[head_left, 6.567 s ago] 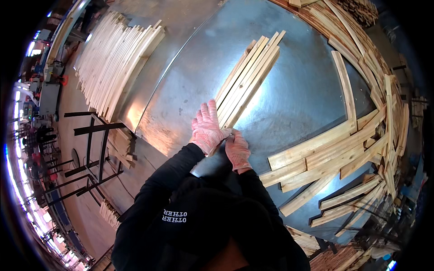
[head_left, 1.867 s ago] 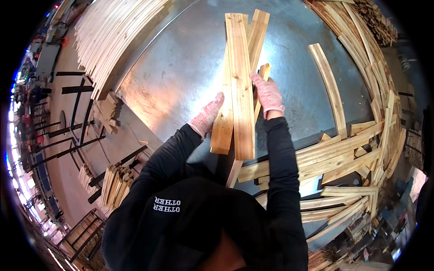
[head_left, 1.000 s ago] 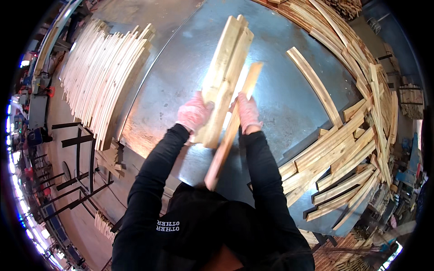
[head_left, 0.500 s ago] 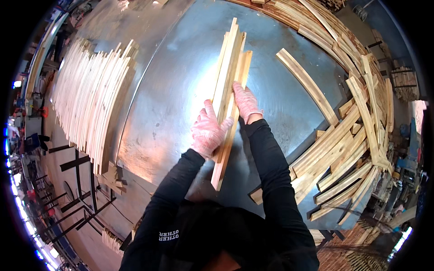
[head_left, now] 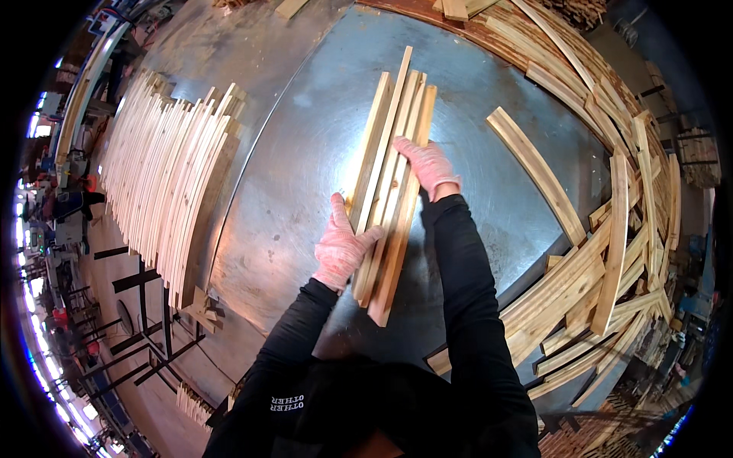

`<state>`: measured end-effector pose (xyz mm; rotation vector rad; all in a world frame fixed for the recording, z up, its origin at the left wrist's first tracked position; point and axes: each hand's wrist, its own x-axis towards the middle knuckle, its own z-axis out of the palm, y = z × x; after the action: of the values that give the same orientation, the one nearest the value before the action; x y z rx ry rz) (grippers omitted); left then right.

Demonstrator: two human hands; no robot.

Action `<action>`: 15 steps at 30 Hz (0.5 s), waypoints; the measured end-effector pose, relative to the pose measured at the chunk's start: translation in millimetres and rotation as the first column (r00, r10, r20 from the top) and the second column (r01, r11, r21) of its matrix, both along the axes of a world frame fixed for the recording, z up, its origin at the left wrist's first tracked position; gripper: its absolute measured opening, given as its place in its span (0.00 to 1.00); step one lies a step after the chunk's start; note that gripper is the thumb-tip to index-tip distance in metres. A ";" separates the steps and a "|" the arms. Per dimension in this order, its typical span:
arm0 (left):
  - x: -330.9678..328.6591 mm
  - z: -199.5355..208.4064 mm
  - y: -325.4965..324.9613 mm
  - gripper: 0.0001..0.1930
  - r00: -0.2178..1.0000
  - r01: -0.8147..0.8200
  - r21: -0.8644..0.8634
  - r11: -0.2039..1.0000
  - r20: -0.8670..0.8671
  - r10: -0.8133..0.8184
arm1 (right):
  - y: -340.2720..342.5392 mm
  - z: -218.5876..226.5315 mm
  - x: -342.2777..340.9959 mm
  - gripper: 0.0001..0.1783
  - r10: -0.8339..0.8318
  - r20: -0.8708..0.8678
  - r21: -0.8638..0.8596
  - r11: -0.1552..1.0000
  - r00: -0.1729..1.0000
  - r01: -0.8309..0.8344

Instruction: The person repeatedly picks up small wooden planks from a pile on a metal table, aligns them, and stacks them into a neat pile. The person wears pink gloves and handles the planks by hand throughout the clip.

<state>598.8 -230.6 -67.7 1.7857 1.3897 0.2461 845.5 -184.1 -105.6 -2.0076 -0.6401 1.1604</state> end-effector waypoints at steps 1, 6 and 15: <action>-3.4 -2.7 2.8 0.56 0.999 0.002 -0.044 0.999 0.040 0.000 | -4.7 -18.6 10.2 0.46 0.012 -0.066 0.008 1.000 0.998 -0.011; -1.3 -10.5 -6.3 0.46 0.969 0.171 0.119 0.978 -0.201 -0.145 | -42.2 -7.4 -16.5 0.44 0.002 -0.051 0.043 0.999 0.999 0.000; -4.2 25.1 -14.1 0.45 0.967 0.053 -0.055 0.997 -0.247 -0.065 | -83.6 59.8 32.6 0.44 0.069 0.523 -0.332 0.934 0.850 0.128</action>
<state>594.6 -244.7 -42.5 1.8634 1.4988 -0.0450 878.1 -267.6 -45.8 -2.6821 -0.6931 0.7260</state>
